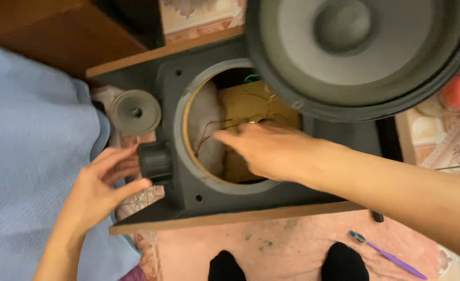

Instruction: The person works on a disassembled speaker, using a screwdriver to tighten screws on a small tweeter component. They then reach into the speaker enclosure to adjust internal wiring and components.

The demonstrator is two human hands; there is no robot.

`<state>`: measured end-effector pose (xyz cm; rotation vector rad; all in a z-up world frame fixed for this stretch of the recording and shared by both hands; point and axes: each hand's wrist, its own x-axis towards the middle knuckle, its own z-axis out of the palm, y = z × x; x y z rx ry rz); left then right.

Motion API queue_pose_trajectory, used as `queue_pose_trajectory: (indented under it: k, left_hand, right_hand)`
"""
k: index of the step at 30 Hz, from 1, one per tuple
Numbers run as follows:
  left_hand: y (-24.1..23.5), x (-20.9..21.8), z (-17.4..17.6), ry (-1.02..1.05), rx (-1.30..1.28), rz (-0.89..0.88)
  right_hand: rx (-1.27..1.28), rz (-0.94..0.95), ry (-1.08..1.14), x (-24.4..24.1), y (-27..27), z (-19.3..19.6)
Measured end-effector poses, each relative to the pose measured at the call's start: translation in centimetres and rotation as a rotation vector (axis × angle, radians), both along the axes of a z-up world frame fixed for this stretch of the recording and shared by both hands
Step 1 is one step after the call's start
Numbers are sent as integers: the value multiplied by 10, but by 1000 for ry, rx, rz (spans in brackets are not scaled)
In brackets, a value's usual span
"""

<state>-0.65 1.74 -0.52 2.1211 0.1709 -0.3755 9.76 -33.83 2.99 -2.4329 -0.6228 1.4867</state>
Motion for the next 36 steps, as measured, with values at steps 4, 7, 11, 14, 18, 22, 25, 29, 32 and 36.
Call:
queue_pose_trajectory:
  k: [4,7,11,14,18,22,25,29,32,36]
  left_hand:
    - [4,2,-4,61,-12,22]
    - [1,3,-2,102,24,46]
    - [-7,9,7,149,59,67]
    - [-16,13,16,211,111,80]
    - [-28,20,29,275,207,57]
    - [-10,13,17,197,132,-2]
    - [-25,16,24,217,210,4]
    - [-30,16,26,250,217,50]
    - [-15,13,15,202,196,28]
    - [-19,15,18,200,228,52]
  right_hand:
    - [189,55,-17,14,24,-41]
    - [221,130,-43,20,41,-67]
    - [116,116,-18,33,62,-112]
    - [112,234,-83,51,77,-128]
    - [-95,379,-162,65,102,-154]
    - [-97,437,-344,66,107,-200]
    - [-157,641,-383,69,108,-202]
    - [5,289,-247,64,95,-165]
    - [177,-17,-119,59,70,-112]
    - [630,-808,390,58,79,-127]
